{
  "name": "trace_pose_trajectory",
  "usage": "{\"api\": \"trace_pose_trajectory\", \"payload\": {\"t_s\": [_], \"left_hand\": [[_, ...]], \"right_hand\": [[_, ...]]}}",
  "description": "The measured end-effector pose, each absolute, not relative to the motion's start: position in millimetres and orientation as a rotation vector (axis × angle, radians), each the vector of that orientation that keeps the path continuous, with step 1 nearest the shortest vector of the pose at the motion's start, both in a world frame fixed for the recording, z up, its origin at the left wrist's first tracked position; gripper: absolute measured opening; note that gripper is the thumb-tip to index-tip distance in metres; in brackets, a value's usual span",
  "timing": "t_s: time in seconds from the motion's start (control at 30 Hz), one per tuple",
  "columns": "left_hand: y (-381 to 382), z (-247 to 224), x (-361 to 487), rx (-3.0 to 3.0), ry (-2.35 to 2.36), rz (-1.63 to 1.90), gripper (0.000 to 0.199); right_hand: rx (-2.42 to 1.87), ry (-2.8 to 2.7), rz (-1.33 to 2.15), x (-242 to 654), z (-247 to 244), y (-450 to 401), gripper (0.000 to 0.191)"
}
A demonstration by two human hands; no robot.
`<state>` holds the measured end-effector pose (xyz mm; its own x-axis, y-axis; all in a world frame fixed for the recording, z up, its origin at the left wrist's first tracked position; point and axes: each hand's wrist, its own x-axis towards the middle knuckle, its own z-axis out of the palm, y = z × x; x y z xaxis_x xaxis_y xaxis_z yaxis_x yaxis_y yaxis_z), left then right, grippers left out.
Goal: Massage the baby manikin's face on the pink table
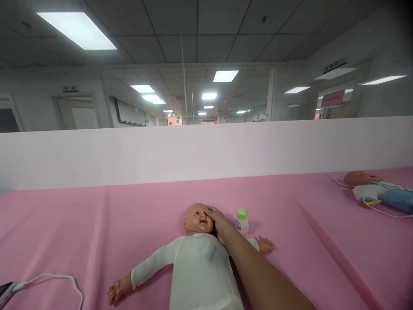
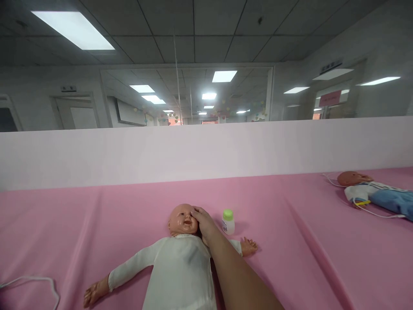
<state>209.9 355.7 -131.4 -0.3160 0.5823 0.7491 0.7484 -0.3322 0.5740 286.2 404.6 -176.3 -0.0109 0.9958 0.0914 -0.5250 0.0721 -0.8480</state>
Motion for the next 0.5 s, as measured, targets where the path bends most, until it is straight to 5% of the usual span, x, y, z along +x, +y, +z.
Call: {"api": "trace_pose_trajectory", "payload": {"t_s": [0.33,0.5], "left_hand": [[390.0,-156.8,231.1,-2.049,-1.636,-1.67,0.045],[389.3,-153.1,216.7,-2.32,-1.618,-1.666,0.056]], "right_hand": [[-0.717,-0.869,1.394,287.6,-176.1,402.3,0.043],[-0.713,-0.884,1.37,287.1,-174.9,400.8,0.043]]}}
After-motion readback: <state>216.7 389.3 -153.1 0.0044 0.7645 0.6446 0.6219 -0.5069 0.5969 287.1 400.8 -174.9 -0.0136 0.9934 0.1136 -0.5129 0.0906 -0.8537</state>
